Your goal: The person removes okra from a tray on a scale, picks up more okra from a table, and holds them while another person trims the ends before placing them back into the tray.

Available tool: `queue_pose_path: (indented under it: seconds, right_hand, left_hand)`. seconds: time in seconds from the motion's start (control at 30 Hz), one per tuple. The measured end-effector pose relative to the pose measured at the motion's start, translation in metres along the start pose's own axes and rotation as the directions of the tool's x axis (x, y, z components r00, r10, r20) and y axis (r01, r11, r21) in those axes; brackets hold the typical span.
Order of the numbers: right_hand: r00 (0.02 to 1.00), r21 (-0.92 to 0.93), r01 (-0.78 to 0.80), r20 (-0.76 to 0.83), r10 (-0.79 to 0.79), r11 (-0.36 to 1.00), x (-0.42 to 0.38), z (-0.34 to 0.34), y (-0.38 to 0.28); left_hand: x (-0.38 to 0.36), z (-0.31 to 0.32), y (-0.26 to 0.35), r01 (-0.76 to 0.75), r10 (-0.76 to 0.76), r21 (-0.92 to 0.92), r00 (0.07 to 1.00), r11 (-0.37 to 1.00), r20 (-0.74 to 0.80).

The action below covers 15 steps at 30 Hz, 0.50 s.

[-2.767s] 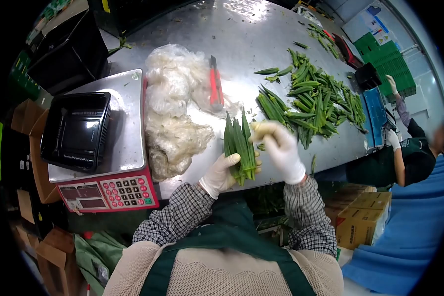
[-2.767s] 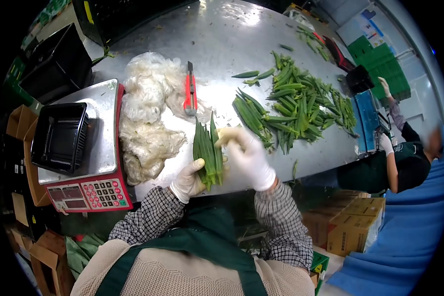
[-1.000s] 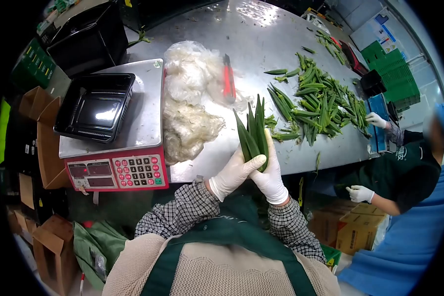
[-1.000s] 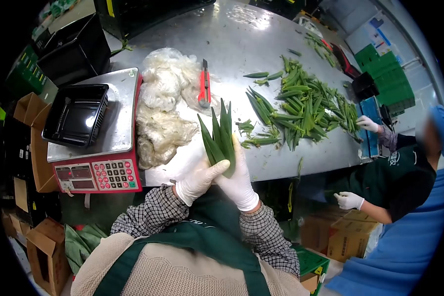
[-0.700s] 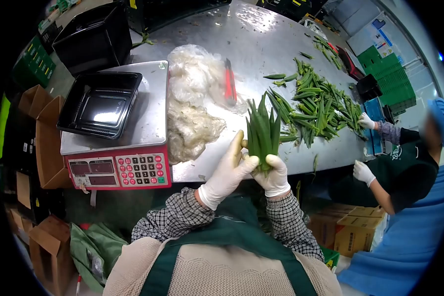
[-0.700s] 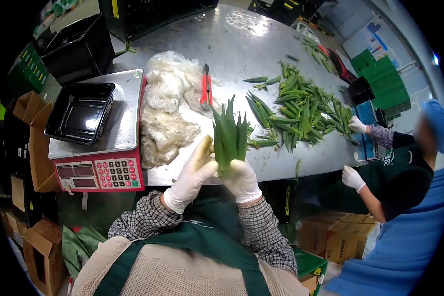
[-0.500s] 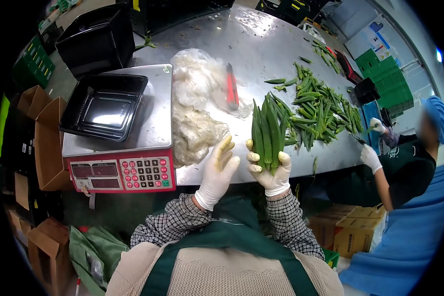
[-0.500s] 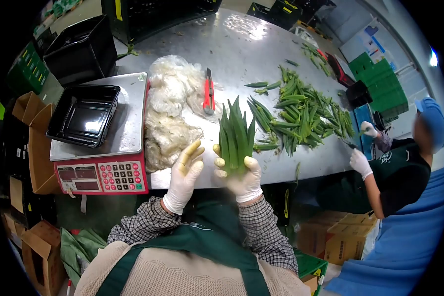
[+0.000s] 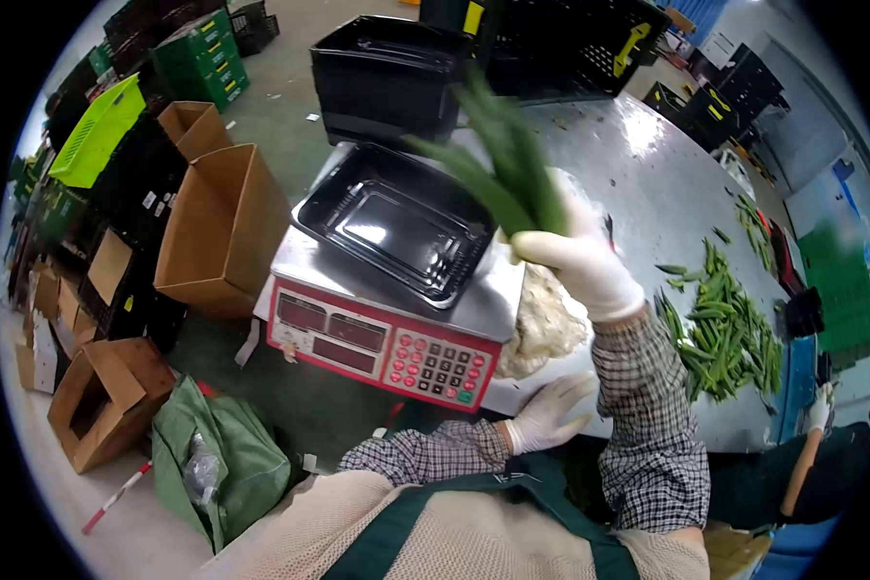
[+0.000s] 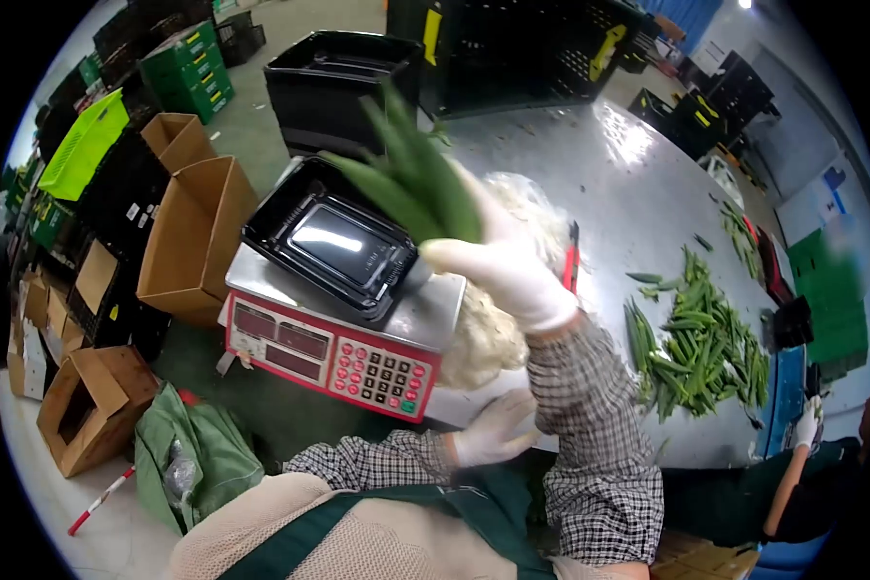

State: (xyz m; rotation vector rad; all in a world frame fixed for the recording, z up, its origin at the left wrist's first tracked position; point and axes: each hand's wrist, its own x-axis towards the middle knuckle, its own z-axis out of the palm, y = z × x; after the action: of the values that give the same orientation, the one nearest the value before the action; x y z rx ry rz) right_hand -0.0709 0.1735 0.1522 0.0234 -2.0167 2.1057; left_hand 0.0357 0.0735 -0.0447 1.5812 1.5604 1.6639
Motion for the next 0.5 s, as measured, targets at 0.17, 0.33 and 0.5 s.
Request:
queue_pose_path:
  seconds: [0.17,0.33,0.5]
  right_hand:
    - [0.993,-0.743,0.087,0.117,0.001,0.664,0.054,0.040,0.037]
    - [0.978,-0.884,0.192,0.208,-0.009,0.427,0.040,0.034,0.025]
    - [0.962,-0.793,0.108,-0.069,-0.265,0.600,-0.017,-0.031,-0.008]
  left_hand:
    - [0.013,-0.024,0.015,0.116,-0.093,-0.110,0.976,0.987,0.195]
    - [0.008,-0.020,0.009,0.169,-0.138,-0.118,0.962,0.979,0.237]
    - [0.002,-0.003,-0.004,0.041,-0.036,-0.115,0.998,0.992,0.050]
